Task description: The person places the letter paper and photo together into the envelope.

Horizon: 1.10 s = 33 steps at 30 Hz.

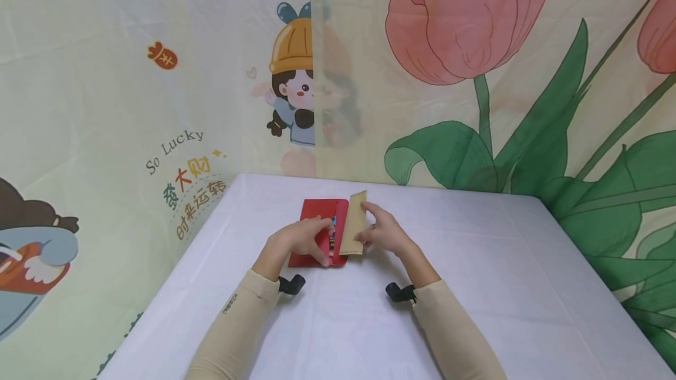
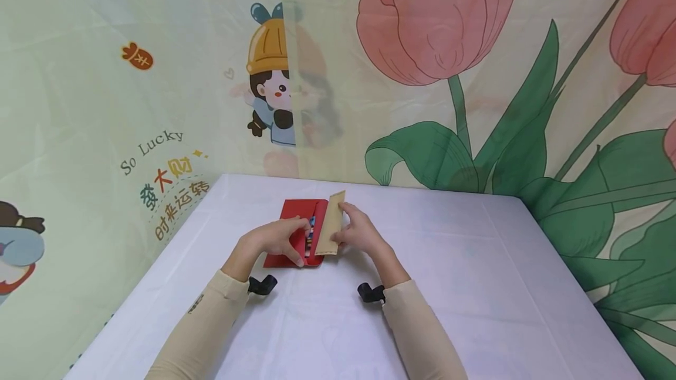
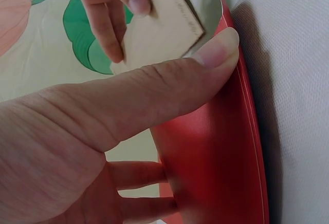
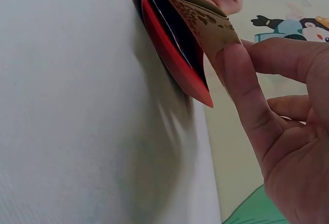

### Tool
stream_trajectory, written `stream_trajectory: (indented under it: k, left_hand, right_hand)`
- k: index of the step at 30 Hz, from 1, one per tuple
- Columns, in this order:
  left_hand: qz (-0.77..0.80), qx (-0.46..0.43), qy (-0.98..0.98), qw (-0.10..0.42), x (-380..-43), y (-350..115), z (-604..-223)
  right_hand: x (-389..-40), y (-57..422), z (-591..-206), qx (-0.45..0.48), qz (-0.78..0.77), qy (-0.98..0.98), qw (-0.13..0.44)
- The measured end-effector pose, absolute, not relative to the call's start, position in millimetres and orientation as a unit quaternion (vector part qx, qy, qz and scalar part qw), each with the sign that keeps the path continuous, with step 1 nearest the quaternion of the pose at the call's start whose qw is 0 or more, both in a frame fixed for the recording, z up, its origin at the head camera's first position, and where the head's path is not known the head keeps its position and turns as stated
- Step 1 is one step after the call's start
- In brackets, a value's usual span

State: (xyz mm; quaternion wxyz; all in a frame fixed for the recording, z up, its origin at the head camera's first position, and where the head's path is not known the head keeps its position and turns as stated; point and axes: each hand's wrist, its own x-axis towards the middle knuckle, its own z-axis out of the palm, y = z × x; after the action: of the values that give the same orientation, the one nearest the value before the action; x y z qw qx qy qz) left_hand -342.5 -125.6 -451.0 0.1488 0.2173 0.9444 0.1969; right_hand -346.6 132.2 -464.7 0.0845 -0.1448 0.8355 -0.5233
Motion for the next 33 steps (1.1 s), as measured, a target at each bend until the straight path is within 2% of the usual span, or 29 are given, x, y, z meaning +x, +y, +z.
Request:
stream_trajectory:
  k: [7, 19, 27, 33]
  left_hand:
    - [0.202, 0.221, 0.943, 0.145, -342.6, -124.8, -451.5]
    - [0.195, 0.217, 0.945, 0.149, -343.2, -124.1, -451.6]
    - [0.203, 0.221, 0.942, 0.152, -344.1, -124.5, -452.4]
    - [0.197, 0.225, 0.942, 0.153, -344.9, -125.2, -453.1]
  right_hand:
    - [-344.9, 122.8, -470.1, -0.148, -0.494, 0.852, 0.093]
    - [-344.1, 109.9, -478.9, -0.176, -0.457, 0.869, 0.065]
    - [-343.6, 114.4, -476.7, -0.119, -0.539, 0.826, 0.116]
    - [-350.2, 117.4, -479.5, -0.118, -0.579, 0.797, 0.122]
